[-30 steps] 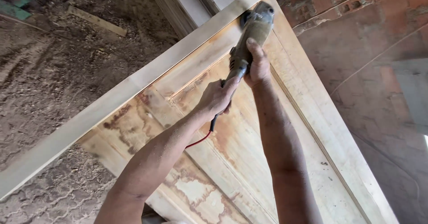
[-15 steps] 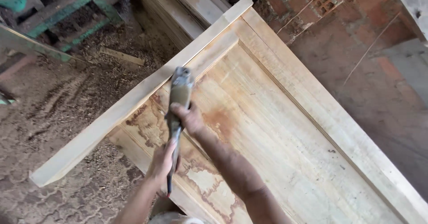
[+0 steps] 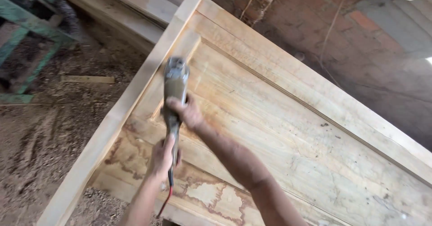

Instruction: Sanding a wooden door and frame using a power sander.

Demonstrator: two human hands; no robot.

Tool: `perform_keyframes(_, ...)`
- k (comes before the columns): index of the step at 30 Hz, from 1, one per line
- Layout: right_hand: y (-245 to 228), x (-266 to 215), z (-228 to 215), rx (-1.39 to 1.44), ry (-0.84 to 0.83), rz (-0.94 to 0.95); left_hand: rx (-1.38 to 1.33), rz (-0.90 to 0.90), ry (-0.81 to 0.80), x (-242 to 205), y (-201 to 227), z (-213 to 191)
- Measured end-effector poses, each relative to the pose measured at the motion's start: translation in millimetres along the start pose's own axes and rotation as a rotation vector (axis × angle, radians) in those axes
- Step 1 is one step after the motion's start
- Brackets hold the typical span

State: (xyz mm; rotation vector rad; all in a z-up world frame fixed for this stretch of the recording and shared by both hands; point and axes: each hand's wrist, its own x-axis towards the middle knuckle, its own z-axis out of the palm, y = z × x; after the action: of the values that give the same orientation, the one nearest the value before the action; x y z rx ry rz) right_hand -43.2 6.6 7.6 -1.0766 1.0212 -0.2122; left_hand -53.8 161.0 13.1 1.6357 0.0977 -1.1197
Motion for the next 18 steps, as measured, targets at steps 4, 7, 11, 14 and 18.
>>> perform_keyframes(4,-29.3,88.3,-42.8,0.065,0.168,-0.102,0.163,0.099,-0.163,73.5,62.2,47.5)
perform_keyframes(7,-52.8,127.1,-73.1,0.298,0.228,-0.148,0.089,0.250,-0.164,116.4,83.9,88.7)
perform_keyframes(11,-44.2,136.9,-108.0,0.500,0.243,-0.141,0.194,0.155,-0.142,119.7,91.3,142.1)
perform_keyframes(14,-39.1,116.3,-133.9,0.553,0.241,-0.153,0.088,0.143,-0.131,102.2,68.8,172.2)
perform_keyframes(18,-14.5,75.1,-192.4,0.624,0.260,-0.154,0.125,0.067,-0.122,76.2,25.8,211.7)
